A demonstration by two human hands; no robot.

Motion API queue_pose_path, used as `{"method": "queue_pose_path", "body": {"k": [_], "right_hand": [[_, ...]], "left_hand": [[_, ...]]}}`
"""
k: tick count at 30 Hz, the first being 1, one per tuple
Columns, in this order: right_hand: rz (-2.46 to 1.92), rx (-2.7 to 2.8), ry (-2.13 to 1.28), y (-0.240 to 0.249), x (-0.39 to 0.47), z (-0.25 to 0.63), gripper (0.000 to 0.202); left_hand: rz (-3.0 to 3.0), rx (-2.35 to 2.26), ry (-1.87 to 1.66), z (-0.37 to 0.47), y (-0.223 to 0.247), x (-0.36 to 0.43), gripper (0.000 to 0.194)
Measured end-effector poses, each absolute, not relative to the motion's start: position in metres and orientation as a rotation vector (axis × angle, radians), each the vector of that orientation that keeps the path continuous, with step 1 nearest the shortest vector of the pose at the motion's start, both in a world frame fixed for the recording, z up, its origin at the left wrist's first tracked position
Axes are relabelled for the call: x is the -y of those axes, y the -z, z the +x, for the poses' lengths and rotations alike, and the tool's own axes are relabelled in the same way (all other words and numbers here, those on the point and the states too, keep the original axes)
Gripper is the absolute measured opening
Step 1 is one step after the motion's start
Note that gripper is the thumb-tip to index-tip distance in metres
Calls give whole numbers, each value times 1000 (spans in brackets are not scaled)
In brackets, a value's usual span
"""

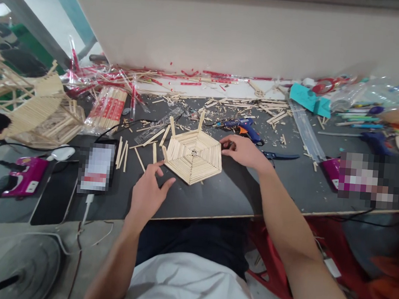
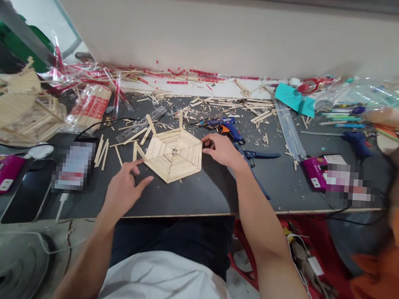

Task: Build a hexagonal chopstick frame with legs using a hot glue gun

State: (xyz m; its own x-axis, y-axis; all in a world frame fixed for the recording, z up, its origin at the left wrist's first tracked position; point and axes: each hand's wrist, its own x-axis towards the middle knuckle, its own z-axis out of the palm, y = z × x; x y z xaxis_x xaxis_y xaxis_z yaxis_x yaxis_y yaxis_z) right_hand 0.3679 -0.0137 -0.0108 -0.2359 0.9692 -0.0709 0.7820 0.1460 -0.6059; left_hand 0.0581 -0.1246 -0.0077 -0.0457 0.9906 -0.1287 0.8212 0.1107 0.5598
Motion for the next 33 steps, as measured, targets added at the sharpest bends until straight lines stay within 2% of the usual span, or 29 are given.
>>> {"method": "queue_pose_path", "body": {"k": [3,8,11,15,21,25,29,33], "right_hand": [[-1702,2034,-678,19,12,360,18],[-1619,2065,-591,29,9,356,17],[-1619,2064,-564,32,9,356,18],[-1596,2052,-545,33,9,356,18],[-1612,1888,-626,34,9,355,17],[-1571,1911,-661,36,11,354,28],[-1560,1959,-689,37,11,354,39],[-1559,1947,-730,37,10,353,38]], "left_hand": [[1738,-1896,-559,65,14,144,25],[1786,-1770,-626,66,22,168,10],[1737,-1698,-643,51,19,165,14],[1733,-2002,-580,30,8,137,21],[1759,-2151,-162,30,-11,88,31],[1872,-2126,118,32,-15,71,31],[1930,-2081,292,29,-15,68,39],[1928,-2067,351,26,-18,72,42]]}}
